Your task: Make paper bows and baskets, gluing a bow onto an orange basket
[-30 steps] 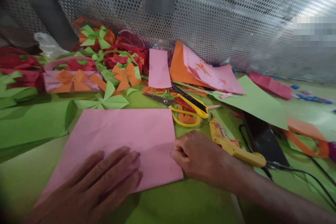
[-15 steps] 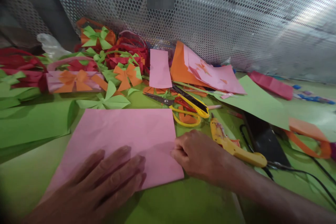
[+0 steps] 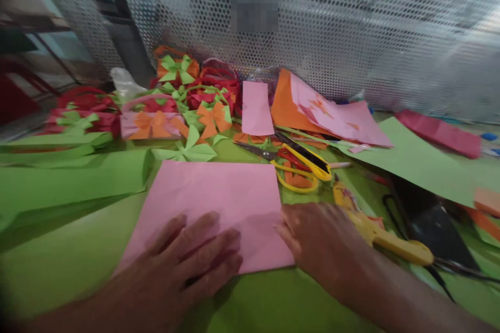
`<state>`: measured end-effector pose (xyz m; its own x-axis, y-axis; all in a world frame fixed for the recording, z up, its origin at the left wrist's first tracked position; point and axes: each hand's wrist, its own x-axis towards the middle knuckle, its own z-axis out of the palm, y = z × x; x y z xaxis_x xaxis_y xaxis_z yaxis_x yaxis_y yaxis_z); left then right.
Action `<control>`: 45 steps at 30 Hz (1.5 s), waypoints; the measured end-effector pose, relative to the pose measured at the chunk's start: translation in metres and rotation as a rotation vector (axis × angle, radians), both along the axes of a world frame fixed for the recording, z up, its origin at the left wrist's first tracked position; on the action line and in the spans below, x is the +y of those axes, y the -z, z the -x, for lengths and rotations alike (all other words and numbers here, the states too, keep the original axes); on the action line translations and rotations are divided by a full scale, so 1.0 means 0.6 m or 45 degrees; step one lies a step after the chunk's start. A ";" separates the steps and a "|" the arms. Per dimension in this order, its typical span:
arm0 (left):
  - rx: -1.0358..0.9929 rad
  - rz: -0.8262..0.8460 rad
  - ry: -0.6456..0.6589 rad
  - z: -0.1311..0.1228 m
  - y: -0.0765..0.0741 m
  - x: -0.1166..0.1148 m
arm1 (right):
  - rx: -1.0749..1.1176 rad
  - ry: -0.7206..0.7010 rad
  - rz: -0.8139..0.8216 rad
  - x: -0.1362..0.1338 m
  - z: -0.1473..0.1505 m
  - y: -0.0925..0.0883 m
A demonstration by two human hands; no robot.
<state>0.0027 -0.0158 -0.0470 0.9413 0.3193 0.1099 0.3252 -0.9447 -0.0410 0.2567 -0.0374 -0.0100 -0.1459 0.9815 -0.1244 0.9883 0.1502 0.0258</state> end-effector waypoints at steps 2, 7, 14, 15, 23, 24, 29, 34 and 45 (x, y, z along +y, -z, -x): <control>0.042 0.131 -0.005 0.000 -0.012 0.002 | -0.054 -0.076 -0.180 -0.009 -0.007 0.012; 0.052 0.370 -0.065 0.005 -0.041 0.004 | -0.144 -0.297 -0.540 -0.020 -0.016 0.014; 0.021 0.396 -0.131 0.014 -0.038 0.018 | 0.111 -0.582 -0.684 -0.027 0.047 0.001; 0.027 0.383 -0.131 0.014 -0.034 0.020 | 0.089 -0.626 -0.656 -0.029 0.057 0.007; -0.042 0.285 -0.066 0.021 -0.013 0.025 | -0.022 -0.618 -0.369 -0.064 0.076 0.056; -0.043 0.277 -0.061 0.022 -0.012 0.026 | -0.017 -0.589 -0.321 -0.068 0.072 0.055; -0.054 0.243 -0.049 0.026 -0.004 0.028 | -0.020 -0.383 -0.136 -0.081 0.041 0.041; -0.065 0.246 -0.045 0.029 -0.002 0.029 | -0.045 -0.267 -0.083 -0.089 0.010 0.021; -0.021 0.320 -0.026 -0.002 -0.029 0.037 | 0.116 -0.420 -0.031 -0.065 0.066 0.003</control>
